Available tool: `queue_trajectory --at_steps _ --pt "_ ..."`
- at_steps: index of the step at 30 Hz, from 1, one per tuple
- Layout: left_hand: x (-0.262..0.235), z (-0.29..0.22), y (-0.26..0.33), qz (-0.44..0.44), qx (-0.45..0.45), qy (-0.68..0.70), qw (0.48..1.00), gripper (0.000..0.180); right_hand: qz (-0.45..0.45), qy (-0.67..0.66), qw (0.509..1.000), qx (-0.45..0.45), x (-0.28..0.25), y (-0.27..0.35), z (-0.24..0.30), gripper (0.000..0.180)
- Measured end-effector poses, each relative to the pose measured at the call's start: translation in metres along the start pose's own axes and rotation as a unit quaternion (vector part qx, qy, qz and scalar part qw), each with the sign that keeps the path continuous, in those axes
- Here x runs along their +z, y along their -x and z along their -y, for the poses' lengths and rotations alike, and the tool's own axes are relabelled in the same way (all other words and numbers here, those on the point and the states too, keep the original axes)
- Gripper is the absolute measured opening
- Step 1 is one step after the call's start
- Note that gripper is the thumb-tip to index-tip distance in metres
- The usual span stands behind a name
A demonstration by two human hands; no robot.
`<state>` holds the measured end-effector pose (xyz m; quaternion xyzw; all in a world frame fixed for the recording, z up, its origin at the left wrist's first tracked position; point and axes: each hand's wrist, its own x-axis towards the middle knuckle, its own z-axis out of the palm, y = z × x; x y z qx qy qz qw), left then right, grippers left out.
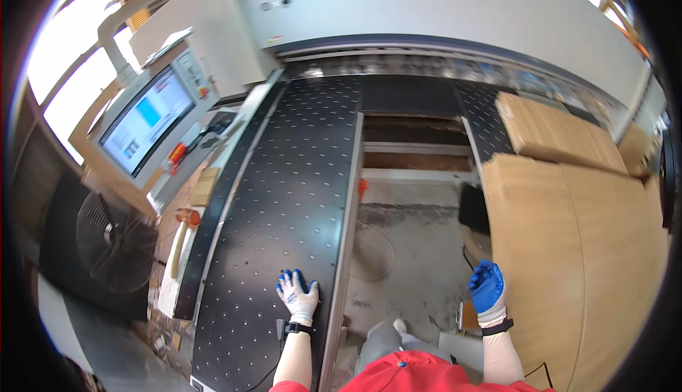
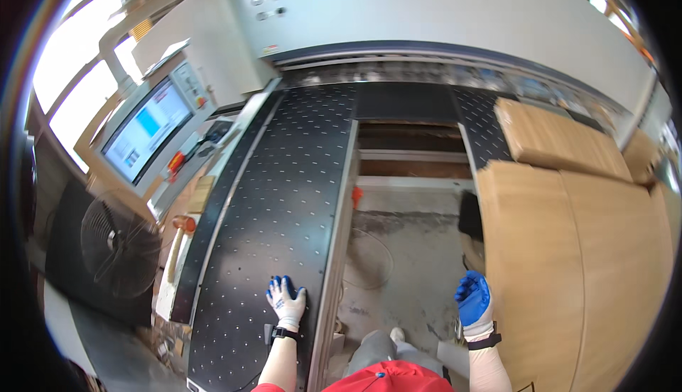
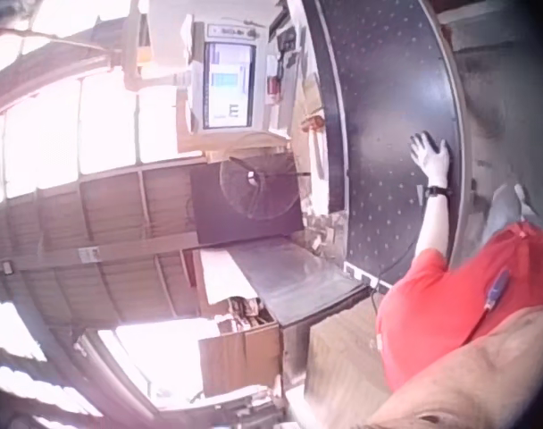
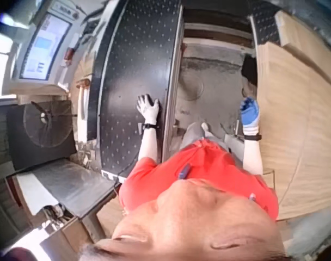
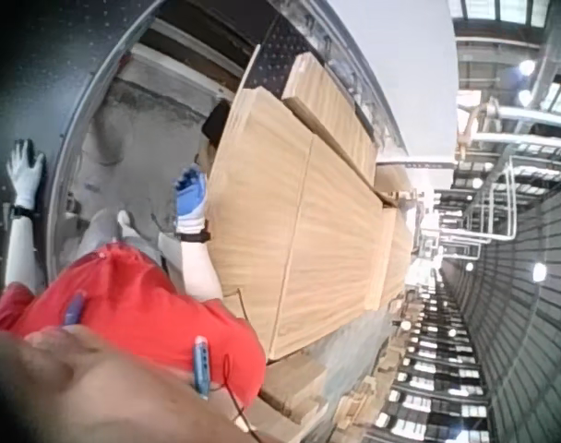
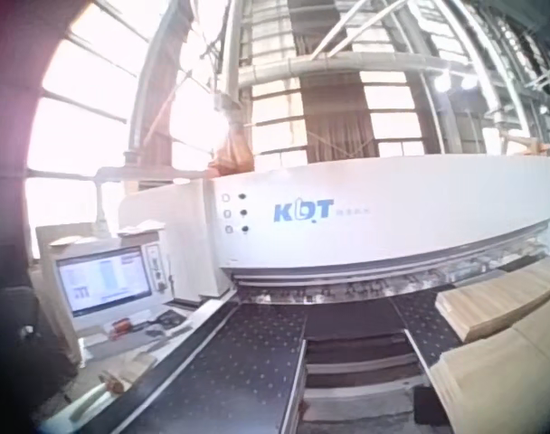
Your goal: Operates an industrial wood-cutting machine to process boards, stacks processed segments, and verifies items against a production list.
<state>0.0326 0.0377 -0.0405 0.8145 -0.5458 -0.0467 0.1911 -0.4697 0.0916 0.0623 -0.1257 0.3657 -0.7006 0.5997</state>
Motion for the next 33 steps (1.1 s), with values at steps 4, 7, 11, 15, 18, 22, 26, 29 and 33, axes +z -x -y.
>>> queue_trajectory --at_steps 4,7,11,15,18,22,26,29,33 --pt "0.008 -0.02 -0.044 -0.008 -0.025 -0.003 1.0 0.074 0.048 0.061 0.995 0.063 0.069 -0.104 -0.029 0.034" --pt "0.01 -0.033 -0.078 -0.018 -0.052 0.003 0.998 0.072 0.073 0.076 0.986 0.131 0.11 -0.169 -0.07 0.034" --pt "0.023 -0.04 -0.119 -0.015 -0.073 -0.011 0.997 0.074 0.095 0.084 0.959 0.254 0.167 -0.241 -0.132 0.033" --pt "0.033 -0.044 -0.156 -0.054 -0.093 0.007 0.994 0.072 0.168 0.148 0.92 0.323 0.256 -0.311 -0.174 0.035" --pt "0.034 -0.049 -0.176 -0.043 -0.111 -0.007 0.993 0.072 0.248 0.166 0.904 0.306 0.338 -0.375 -0.21 0.035" --pt "0.027 -0.056 -0.187 -0.033 -0.117 -0.016 0.992 0.07 0.363 0.164 0.874 0.279 0.501 -0.441 -0.262 0.033" --pt "0.026 -0.057 -0.181 -0.047 -0.146 -0.019 0.988 0.066 0.55 0.092 0.795 0.237 0.709 -0.472 -0.323 0.031" --pt "0.034 -0.058 -0.19 -0.113 -0.175 0.001 0.978 0.057 0.592 0.08 0.749 0.287 0.871 -0.483 -0.356 0.037" --pt "0.034 -0.053 -0.199 -0.172 -0.306 -0.034 0.936 0.053 0.61 0.095 0.737 0.275 1.059 -0.462 -0.377 0.045"
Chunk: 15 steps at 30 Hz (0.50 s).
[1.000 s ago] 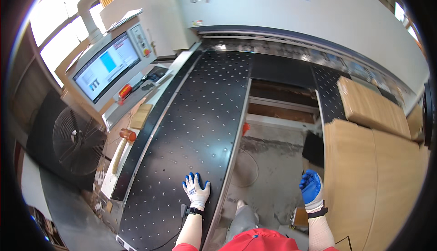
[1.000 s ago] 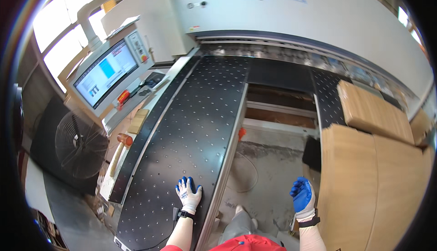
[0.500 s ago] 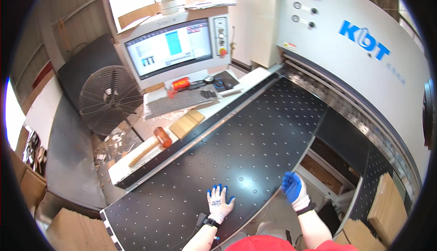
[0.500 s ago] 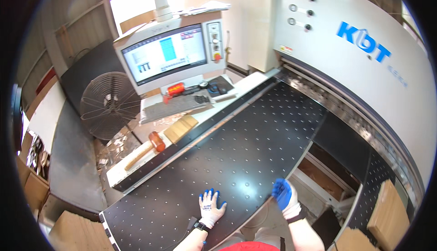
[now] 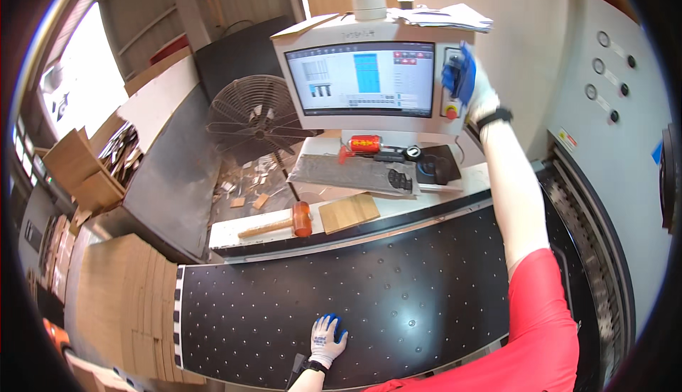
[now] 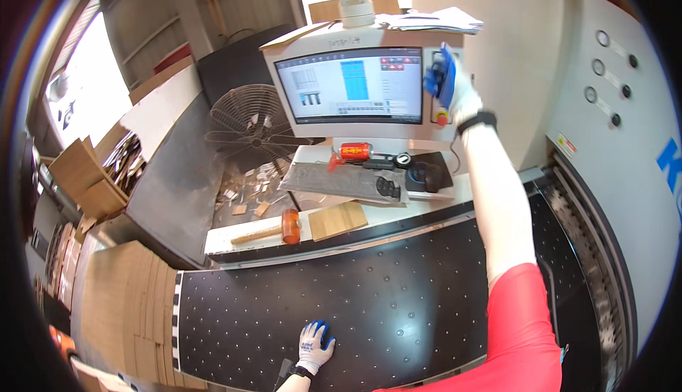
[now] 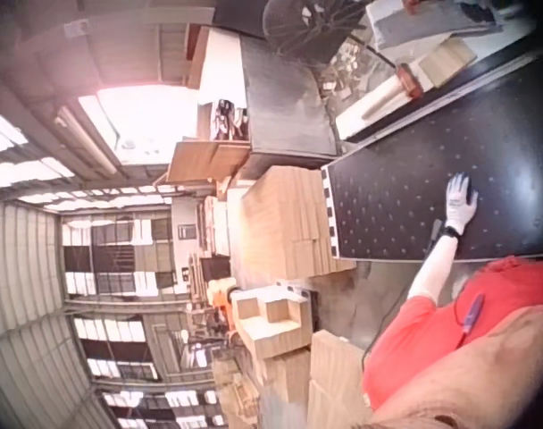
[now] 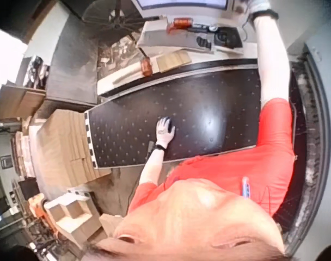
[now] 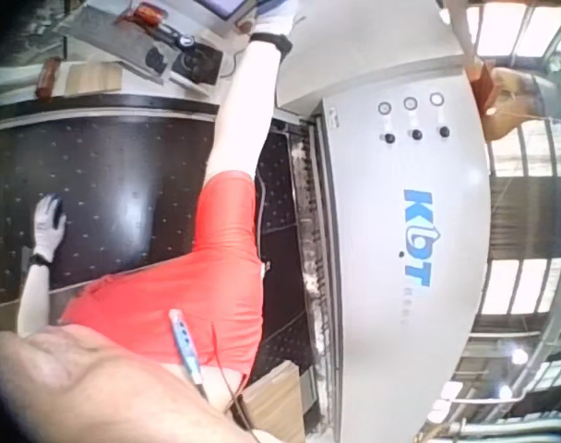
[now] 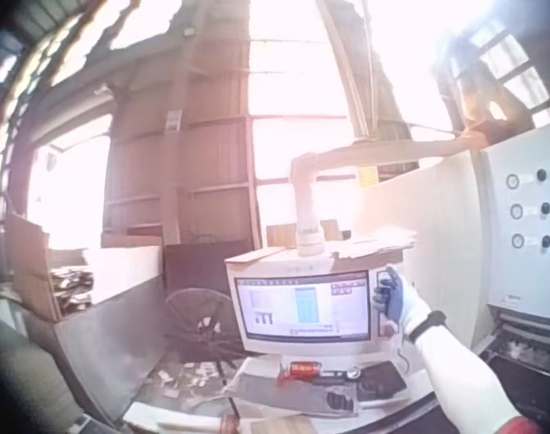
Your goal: Operates an industrial wood-cutting machine to process boards, stacks processed segments, and verifies items against a production list.
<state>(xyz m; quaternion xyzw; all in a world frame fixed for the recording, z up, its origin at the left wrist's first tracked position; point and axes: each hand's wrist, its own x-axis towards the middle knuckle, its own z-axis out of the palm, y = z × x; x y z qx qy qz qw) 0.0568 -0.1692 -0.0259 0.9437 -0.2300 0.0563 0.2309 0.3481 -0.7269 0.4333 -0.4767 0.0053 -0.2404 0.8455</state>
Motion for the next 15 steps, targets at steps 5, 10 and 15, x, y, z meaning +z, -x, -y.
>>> queue_trajectory --at_steps 5,10,15 --pt "-0.014 -0.002 0.001 -0.013 -0.043 -0.029 0.999 0.053 -0.099 -0.024 0.994 0.05 0.064 -0.105 0.013 0.046" --pt "-0.013 -0.011 0.005 -0.024 -0.05 -0.02 0.998 0.054 -0.027 0.007 0.997 -0.069 0.059 -0.158 0.0 0.023" --pt "-0.005 -0.014 0.009 -0.01 -0.031 -0.006 0.999 0.057 0.005 -0.065 0.99 -0.127 0.001 -0.062 0.004 0.016"
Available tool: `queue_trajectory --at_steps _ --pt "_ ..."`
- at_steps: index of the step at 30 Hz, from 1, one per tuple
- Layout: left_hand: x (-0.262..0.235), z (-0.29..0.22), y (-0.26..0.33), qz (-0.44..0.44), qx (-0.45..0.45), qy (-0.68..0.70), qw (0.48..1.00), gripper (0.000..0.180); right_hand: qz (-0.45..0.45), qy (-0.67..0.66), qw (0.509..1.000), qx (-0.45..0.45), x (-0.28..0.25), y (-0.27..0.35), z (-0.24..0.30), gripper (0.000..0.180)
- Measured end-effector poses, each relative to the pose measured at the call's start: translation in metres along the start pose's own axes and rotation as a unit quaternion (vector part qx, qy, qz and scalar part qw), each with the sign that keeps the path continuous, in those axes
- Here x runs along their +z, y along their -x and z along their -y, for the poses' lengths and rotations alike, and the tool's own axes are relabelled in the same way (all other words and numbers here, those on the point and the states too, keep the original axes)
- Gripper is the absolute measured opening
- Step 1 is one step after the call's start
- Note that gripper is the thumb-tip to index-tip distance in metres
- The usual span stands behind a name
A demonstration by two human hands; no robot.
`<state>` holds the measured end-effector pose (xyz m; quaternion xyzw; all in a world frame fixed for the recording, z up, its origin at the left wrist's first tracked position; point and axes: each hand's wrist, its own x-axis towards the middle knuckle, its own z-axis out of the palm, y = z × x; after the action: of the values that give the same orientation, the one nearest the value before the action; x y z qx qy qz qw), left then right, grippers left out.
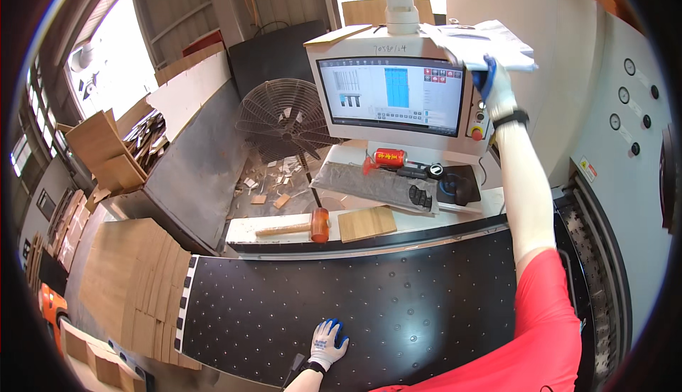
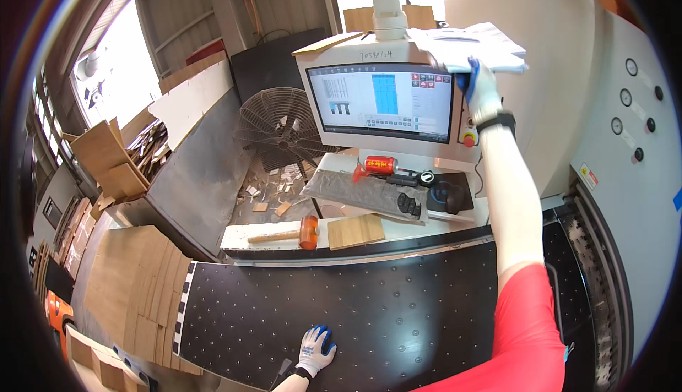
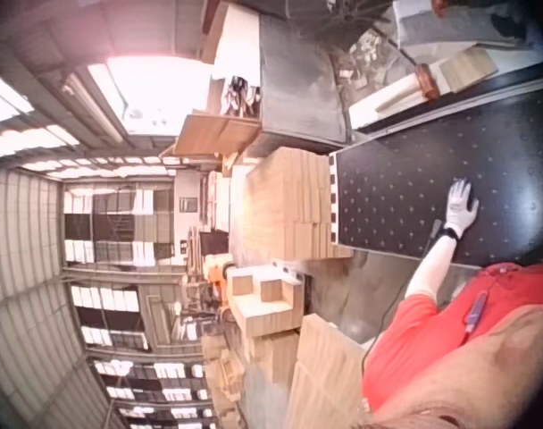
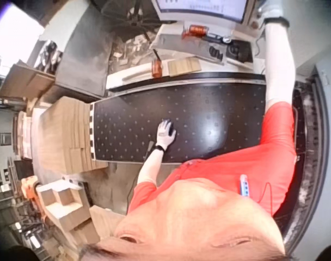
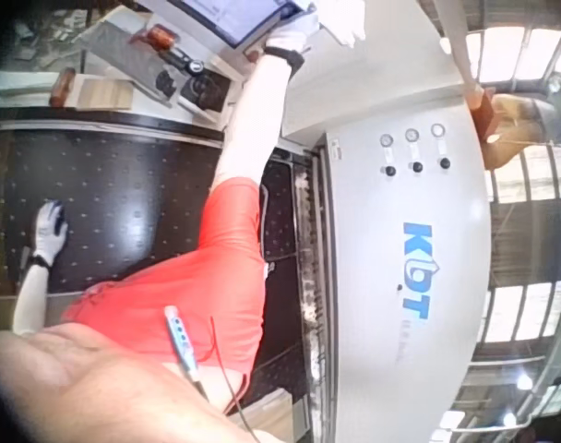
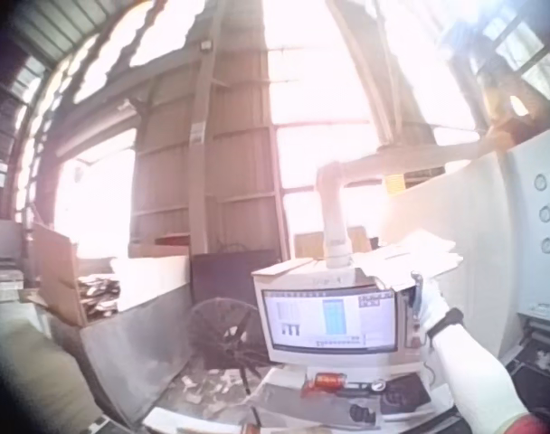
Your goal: Operates an industrial wood-cutting machine to process boards, stacks processed segments, and verifies items against a production list.
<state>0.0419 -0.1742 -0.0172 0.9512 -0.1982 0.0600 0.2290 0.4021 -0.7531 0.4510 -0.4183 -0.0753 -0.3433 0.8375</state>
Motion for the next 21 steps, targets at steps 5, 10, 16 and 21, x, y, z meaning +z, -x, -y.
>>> queue_trajectory --at_steps 5,10,16,21 --pt "0.009 0.012 -0.001 0.001 0.03 0.023 0.999 0.058 0.059 -0.049 0.997 0.005 -0.081 0.21 0.022 0.043" --pt "0.016 0.034 0.008 -0.085 0.039 0.141 0.986 0.048 -0.04 -0.116 0.967 0.222 -0.128 0.436 0.006 0.052" --pt "-0.025 0.023 -0.009 -0.045 -0.112 0.502 0.856 0.042 -0.099 -0.092 0.892 0.43 -0.146 0.611 -0.003 0.06" --pt "-0.04 0.029 0.021 0.136 -0.219 0.838 0.481 0.042 0.006 0.061 0.823 0.564 -0.168 0.642 -0.036 0.06"
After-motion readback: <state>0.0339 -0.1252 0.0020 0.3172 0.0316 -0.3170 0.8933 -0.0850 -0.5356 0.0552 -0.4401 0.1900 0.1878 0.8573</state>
